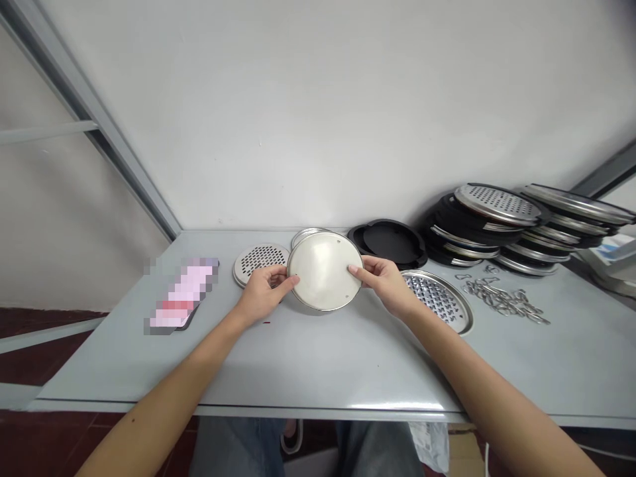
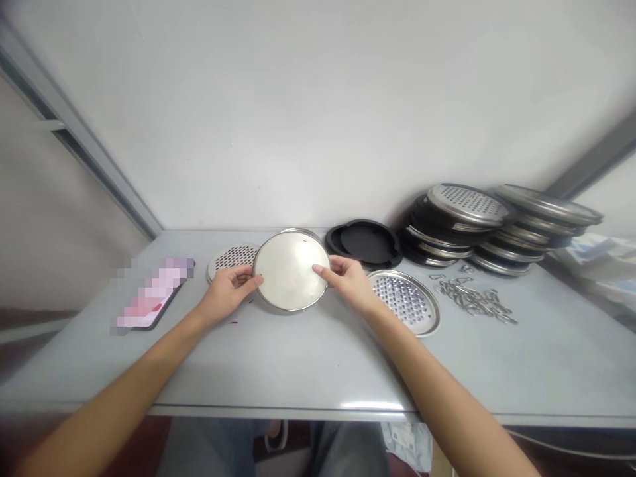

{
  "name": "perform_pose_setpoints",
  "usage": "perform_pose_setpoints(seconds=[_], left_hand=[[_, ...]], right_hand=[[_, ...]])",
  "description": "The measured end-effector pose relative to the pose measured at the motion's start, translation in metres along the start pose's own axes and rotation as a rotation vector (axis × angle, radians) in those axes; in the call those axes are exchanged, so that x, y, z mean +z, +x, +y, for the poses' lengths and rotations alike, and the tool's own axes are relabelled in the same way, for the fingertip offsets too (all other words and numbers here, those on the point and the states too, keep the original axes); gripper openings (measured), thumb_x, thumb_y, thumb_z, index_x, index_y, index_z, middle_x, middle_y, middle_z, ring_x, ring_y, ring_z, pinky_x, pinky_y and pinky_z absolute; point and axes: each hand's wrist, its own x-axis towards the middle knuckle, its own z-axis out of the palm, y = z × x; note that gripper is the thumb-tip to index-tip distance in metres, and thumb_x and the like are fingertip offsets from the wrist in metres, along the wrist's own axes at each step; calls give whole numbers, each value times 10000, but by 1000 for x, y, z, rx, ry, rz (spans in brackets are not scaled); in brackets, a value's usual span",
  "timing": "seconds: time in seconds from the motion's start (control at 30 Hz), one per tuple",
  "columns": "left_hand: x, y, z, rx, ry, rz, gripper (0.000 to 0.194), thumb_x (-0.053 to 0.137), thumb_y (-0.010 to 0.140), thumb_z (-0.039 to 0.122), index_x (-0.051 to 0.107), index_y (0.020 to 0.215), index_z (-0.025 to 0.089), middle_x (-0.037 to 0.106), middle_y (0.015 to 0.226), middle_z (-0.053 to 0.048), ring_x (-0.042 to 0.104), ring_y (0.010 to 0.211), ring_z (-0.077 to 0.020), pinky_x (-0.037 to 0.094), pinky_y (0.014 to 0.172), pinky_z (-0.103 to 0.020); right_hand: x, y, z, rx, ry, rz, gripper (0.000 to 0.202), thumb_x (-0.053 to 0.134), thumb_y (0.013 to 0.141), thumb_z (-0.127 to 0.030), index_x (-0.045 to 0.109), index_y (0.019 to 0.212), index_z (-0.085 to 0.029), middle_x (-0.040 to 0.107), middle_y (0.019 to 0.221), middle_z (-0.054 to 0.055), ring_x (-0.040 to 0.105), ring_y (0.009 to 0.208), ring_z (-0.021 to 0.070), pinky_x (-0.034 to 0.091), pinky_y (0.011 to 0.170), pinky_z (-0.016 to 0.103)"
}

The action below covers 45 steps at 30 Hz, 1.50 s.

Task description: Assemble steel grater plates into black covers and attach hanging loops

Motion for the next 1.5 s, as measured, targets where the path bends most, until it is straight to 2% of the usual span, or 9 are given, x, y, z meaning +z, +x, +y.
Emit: perform_pose_setpoints(seconds=[0.13, 0.27, 0.43, 0.6, 0.77, 0.87, 1.0, 1.27, 1.5], left_hand=[[1, 0, 0, -29, -46, 4, 309, 642, 811, 466, 663, 744, 165, 635, 659, -17, 626, 662, -173, 505, 590, -274], [1, 0, -1, 5, 26, 25, 310, 619, 826, 471, 682, 786, 170, 662, 688, -23, 640, 682, -179, 524, 621, -289], [-9, 2, -6, 169, 338, 234, 286, 626, 829, 416, 679, 1008, 200, 713, 869, -36, 656, 828, -195, 528, 782, -341], [-22, 7, -16, 249, 565, 379, 216, 589, 863, 344, 665, 997, 192, 714, 933, -59, 649, 913, -221, 498, 858, -387], [-16, 4, -14, 305, 433, 223, 492, 673, 814, 418, 537, 1237, 204, 660, 1125, -84, 639, 988, -220, 517, 871, -386], [-8, 0, -11, 398, 393, 157, 617, 704, 803, 396, 444, 1341, 241, 624, 1198, -85, 629, 1021, -214, 510, 908, -385], [-6, 0, -10, 535, 410, 229, 565, 694, 832, 312, 454, 1342, 278, 577, 1268, -79, 598, 1090, -214, 490, 958, -400], [-7, 0, -11, 705, 468, 323, 438, 669, 837, 154, 565, 1242, 284, 607, 1195, -57, 591, 1111, -202, 498, 964, -389], [-3, -1, -15, 815, 597, 327, 316, 602, 863, 129, 615, 1139, 284, 681, 1052, -39, 636, 994, -193, 537, 856, -368]], right_hand=[[-1, 0, -2, 116, 24, -13, 331, 706, 766, -481, 707, 882, -171, 689, 872, 47, 613, 794, 168, 514, 720, 301], [-4, 0, -3, 108, 52, -6, 318, 706, 770, -471, 719, 901, -181, 692, 889, 51, 614, 816, 171, 517, 736, 305], [-12, 3, -4, 33, 92, 102, 306, 724, 759, -457, 731, 916, -195, 710, 858, 43, 628, 794, 170, 524, 709, 292], [-17, 5, -2, -37, 84, 192, 312, 729, 760, -447, 726, 950, -200, 718, 877, 41, 638, 797, 175, 542, 726, 313], [-11, 5, 2, -255, -31, 146, 323, 700, 793, -424, 708, 1035, -211, 720, 976, 42, 647, 881, 211, 543, 809, 379], [-7, 2, 8, -423, -200, 190, 312, 724, 772, -392, 712, 1024, -208, 720, 1021, 56, 650, 914, 238, 542, 831, 408], [-6, -3, 11, -627, -379, 235, 221, 719, 788, -292, 716, 998, -224, 725, 1012, 63, 656, 926, 238, 530, 869, 419], [-4, -6, 4, -880, -595, 55, 303, 639, 844, -183, 676, 1130, -274, 728, 1067, 65, 657, 986, 247, 544, 861, 448], [-4, -5, 10, -940, -669, 33, 401, 616, 857, -158, 624, 1227, -313, 716, 1114, 54, 652, 1025, 249, 544, 877, 466]])
